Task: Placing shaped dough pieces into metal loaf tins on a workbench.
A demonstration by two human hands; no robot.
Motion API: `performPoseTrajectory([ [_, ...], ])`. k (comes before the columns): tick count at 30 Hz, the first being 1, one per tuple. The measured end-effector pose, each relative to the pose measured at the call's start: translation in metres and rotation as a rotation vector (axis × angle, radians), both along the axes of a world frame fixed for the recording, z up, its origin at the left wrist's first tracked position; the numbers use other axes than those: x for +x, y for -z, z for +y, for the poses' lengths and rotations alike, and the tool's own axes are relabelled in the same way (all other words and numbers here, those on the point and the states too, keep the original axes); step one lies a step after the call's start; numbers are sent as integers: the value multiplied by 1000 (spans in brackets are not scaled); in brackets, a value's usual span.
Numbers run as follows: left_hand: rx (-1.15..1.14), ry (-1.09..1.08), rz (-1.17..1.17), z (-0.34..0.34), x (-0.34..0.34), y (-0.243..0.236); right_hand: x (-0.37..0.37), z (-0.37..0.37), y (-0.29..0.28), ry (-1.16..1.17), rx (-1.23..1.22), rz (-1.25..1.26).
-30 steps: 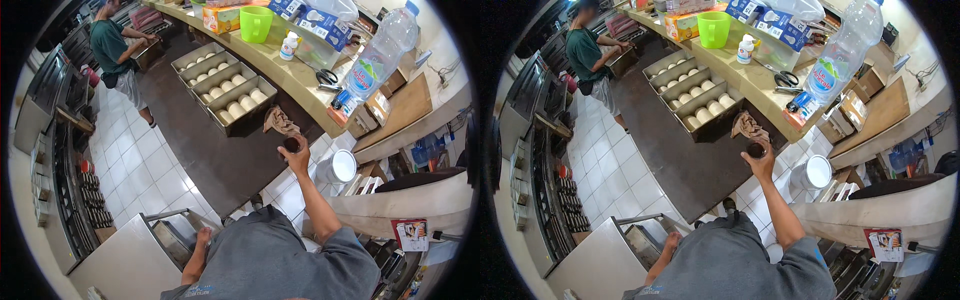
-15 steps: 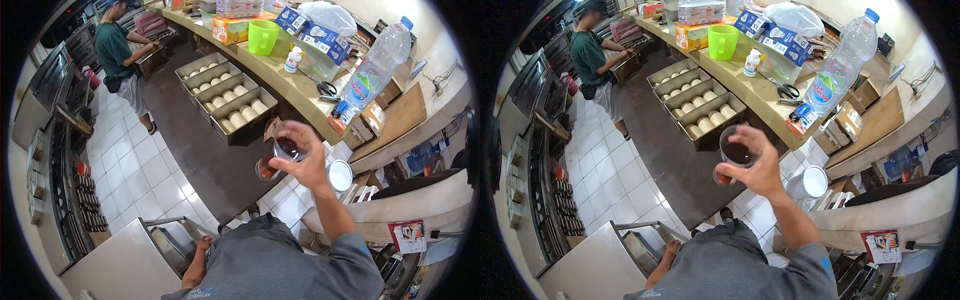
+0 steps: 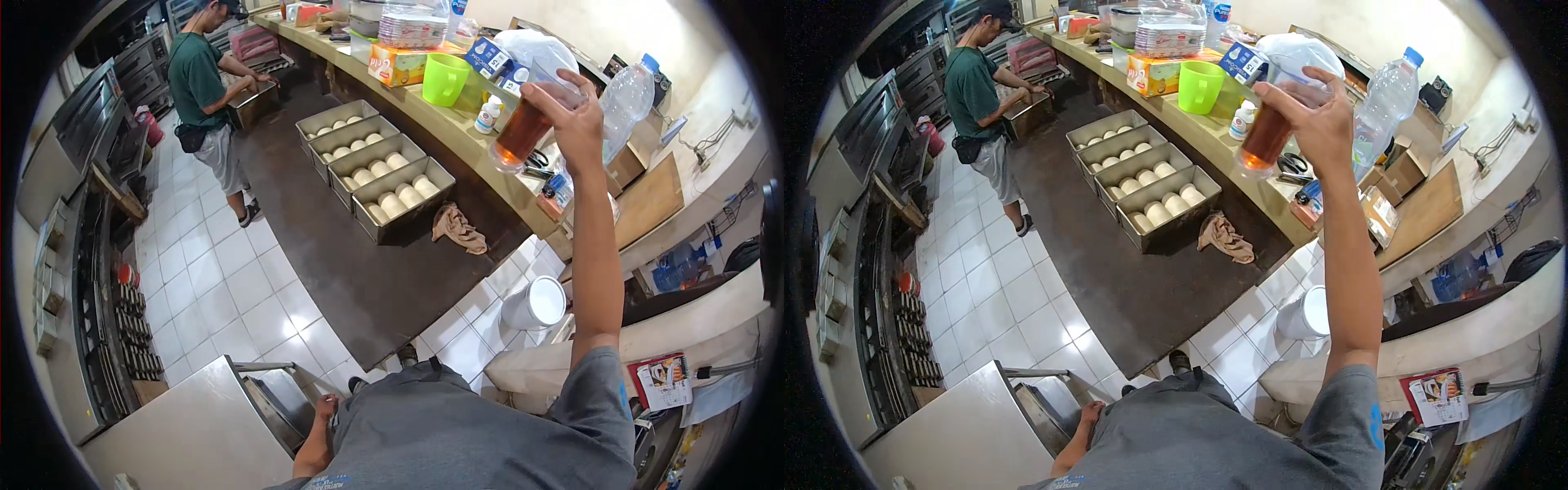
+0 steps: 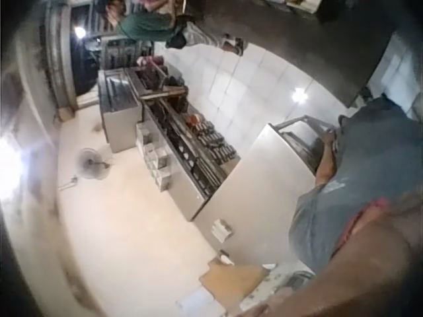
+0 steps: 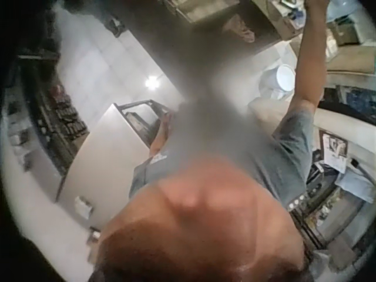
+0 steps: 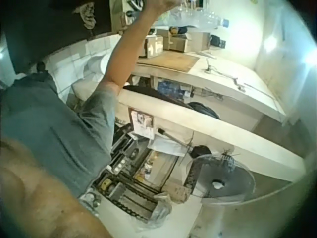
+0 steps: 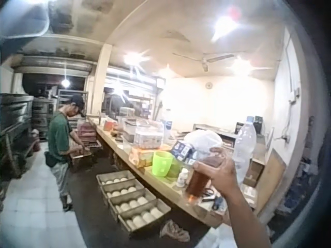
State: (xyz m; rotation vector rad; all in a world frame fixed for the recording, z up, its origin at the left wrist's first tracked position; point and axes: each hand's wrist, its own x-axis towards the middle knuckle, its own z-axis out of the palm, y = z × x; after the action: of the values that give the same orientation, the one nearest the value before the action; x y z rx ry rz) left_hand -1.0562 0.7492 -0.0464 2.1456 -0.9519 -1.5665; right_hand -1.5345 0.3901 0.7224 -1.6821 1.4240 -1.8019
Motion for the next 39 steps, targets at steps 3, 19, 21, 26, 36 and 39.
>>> performPoseTrajectory([
  [3,11,-15,-2,5,2,0,-14,-23,6,93,15,44],
  [19,-46,201,23,22,28,1,-20,-59,25,584,97,297],
  [21,-51,231,25,17,29,2,-19,-63,27,607,103,299],
  [26,-58,292,31,3,30,5,-21,-71,32,665,83,316],
  [36,-75,245,25,38,47,10,-41,-103,65,888,-202,533],
  [39,-94,93,10,43,47,14,-111,-115,68,998,-717,739],
])
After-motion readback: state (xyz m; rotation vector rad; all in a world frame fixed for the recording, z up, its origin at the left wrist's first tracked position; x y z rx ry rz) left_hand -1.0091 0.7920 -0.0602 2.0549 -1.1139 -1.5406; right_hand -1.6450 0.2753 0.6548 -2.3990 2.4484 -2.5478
